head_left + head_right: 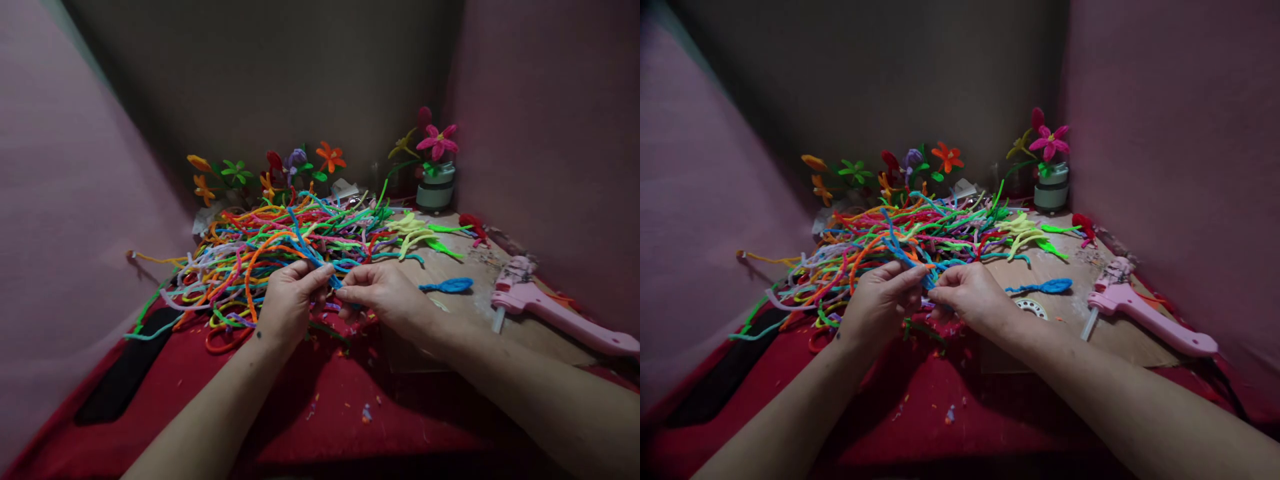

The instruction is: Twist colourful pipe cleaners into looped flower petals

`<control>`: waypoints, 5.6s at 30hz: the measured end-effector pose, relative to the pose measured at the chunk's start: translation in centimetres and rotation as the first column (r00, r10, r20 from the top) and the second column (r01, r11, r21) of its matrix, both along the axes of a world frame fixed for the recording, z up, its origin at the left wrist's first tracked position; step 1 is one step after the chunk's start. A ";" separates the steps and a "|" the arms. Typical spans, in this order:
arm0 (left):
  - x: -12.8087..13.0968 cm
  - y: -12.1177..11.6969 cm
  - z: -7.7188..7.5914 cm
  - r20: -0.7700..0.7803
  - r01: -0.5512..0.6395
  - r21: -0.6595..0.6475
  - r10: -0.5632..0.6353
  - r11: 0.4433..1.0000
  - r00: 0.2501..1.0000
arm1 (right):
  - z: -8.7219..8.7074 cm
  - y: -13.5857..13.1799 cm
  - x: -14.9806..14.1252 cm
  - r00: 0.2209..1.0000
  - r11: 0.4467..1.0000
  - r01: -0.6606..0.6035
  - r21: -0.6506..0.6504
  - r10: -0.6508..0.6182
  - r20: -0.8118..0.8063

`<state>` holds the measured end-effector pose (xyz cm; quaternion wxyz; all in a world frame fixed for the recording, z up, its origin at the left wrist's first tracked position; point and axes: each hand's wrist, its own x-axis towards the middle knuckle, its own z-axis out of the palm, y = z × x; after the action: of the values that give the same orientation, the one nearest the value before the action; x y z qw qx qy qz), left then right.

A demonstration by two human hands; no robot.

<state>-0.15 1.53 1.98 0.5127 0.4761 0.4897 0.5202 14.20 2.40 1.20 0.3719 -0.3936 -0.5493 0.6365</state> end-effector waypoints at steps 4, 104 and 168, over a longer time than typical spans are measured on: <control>0.0 0.0 0.0 0.013 0.007 -0.054 -0.006 0.999 1.000 | 0.0 -0.2 0.0 0.995 0.997 -0.065 -0.047 0.061 -0.078; -2.5 -2.5 2.2 -0.568 0.382 0.326 -0.144 0.865 0.810 | 0.9 -1.7 0.7 0.989 0.782 -0.092 0.617 -0.001 0.149; -1.5 -1.4 1.0 -0.228 0.210 -0.117 -0.232 0.971 0.946 | -0.1 0.1 0.5 0.987 0.986 -0.156 -0.060 0.158 0.032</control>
<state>-1.66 0.18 2.94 0.5260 0.5634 0.5150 0.3751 14.70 2.53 1.12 0.2989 -0.3710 -0.5670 0.6720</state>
